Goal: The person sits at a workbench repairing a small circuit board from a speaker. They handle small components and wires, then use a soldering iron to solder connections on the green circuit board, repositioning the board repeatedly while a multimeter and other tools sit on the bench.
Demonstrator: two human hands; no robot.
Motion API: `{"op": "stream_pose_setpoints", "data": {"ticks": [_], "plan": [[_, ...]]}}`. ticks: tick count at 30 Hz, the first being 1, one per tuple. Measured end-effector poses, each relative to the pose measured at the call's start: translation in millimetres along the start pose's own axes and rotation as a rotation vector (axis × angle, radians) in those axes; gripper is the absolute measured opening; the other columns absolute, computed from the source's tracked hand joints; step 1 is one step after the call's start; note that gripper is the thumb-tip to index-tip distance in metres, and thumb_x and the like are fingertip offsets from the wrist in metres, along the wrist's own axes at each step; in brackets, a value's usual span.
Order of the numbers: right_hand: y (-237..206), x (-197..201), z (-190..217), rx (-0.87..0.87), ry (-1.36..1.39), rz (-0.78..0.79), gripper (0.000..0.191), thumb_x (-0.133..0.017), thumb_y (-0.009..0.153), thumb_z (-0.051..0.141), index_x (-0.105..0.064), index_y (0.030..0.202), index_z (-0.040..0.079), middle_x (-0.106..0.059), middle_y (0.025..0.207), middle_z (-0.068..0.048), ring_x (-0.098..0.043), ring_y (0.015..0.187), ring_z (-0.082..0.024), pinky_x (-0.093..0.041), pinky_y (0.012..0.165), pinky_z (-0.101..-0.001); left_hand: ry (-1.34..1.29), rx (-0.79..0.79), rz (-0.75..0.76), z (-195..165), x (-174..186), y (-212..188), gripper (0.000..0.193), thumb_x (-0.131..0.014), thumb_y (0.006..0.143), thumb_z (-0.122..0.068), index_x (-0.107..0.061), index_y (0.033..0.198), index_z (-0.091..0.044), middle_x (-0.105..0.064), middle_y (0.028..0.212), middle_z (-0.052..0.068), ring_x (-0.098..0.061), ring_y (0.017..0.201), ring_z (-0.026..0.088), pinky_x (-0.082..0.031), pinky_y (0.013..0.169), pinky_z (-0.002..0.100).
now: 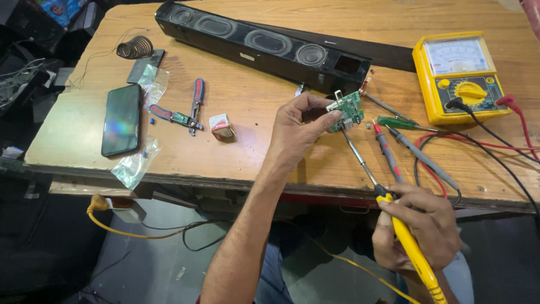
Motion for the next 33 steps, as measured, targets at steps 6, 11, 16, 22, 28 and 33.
{"op": "stream_pose_setpoints", "data": {"ticks": [6,11,16,22,28,33], "plan": [[-1.0,0.4,-1.5,0.007,0.005,0.003,0.020,-0.067,0.076,-0.005,-0.069,0.095,0.000,-0.060,0.090,-0.011,-0.072,0.090,-0.029,-0.059,0.079,-0.0335,0.011,0.003,-0.001,0.7,0.2,0.7,0.016,-0.080,0.091,-0.005,-0.070,0.103,-0.001,-0.074,0.089,0.004,-0.066,0.078,0.006,-0.054,0.069,0.021],[-2.7,-0.2,0.2,0.038,0.026,0.007,0.019,-0.066,0.080,-0.004,-0.069,0.098,0.001,-0.059,0.095,-0.010,-0.072,0.091,-0.027,-0.059,0.077,-0.0293,0.015,0.020,-0.006,1.4,0.9,0.3,0.016,-0.079,0.091,-0.006,-0.070,0.103,-0.001,-0.074,0.090,0.004,-0.066,0.077,0.006,-0.055,0.069,0.021],[-4.1,-0.1,-1.2,0.022,0.050,0.011,0.015,-0.067,0.084,-0.002,-0.069,0.099,0.002,-0.060,0.097,-0.010,-0.072,0.094,-0.027,-0.059,0.078,-0.0296,-0.023,0.016,0.005,1.4,-0.4,1.0,0.015,-0.079,0.092,-0.006,-0.069,0.103,-0.001,-0.075,0.091,0.005,-0.067,0.079,0.007,-0.056,0.070,0.022],[-5.3,0.7,-2.5,0.043,0.058,0.016,0.018,-0.066,0.081,-0.001,-0.069,0.099,0.001,-0.060,0.098,-0.010,-0.072,0.091,-0.027,-0.059,0.079,-0.0307,0.015,0.019,-0.006,0.2,1.2,0.3,0.015,-0.079,0.092,-0.006,-0.070,0.103,-0.002,-0.074,0.090,0.004,-0.067,0.078,0.007,-0.055,0.069,0.022],[-6.8,1.0,-3.5,0.053,0.066,-0.015,0.019,-0.067,0.081,-0.004,-0.069,0.099,0.000,-0.059,0.097,-0.011,-0.072,0.089,-0.028,-0.059,0.076,-0.0301,-0.016,0.028,-0.002,-0.9,0.2,-0.9,0.015,-0.079,0.092,-0.007,-0.070,0.103,-0.002,-0.074,0.089,0.003,-0.066,0.077,0.006,-0.054,0.068,0.021],[-4.9,0.8,-3.3,0.072,0.076,-0.018,0.021,-0.066,0.077,-0.004,-0.069,0.098,-0.002,-0.059,0.095,-0.012,-0.071,0.091,-0.029,-0.059,0.074,-0.0309,0.027,0.035,-0.007,-1.8,0.4,-0.8,0.015,-0.079,0.092,-0.008,-0.070,0.102,-0.003,-0.074,0.088,0.003,-0.067,0.077,0.006,-0.054,0.067,0.021]]}}
Point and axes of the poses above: each hand's wrist, its own y-axis towards the middle knuckle, its own x-axis out of the back of the hand, z = x × y, the point moved 10 cm from there along y, towards the middle knuckle
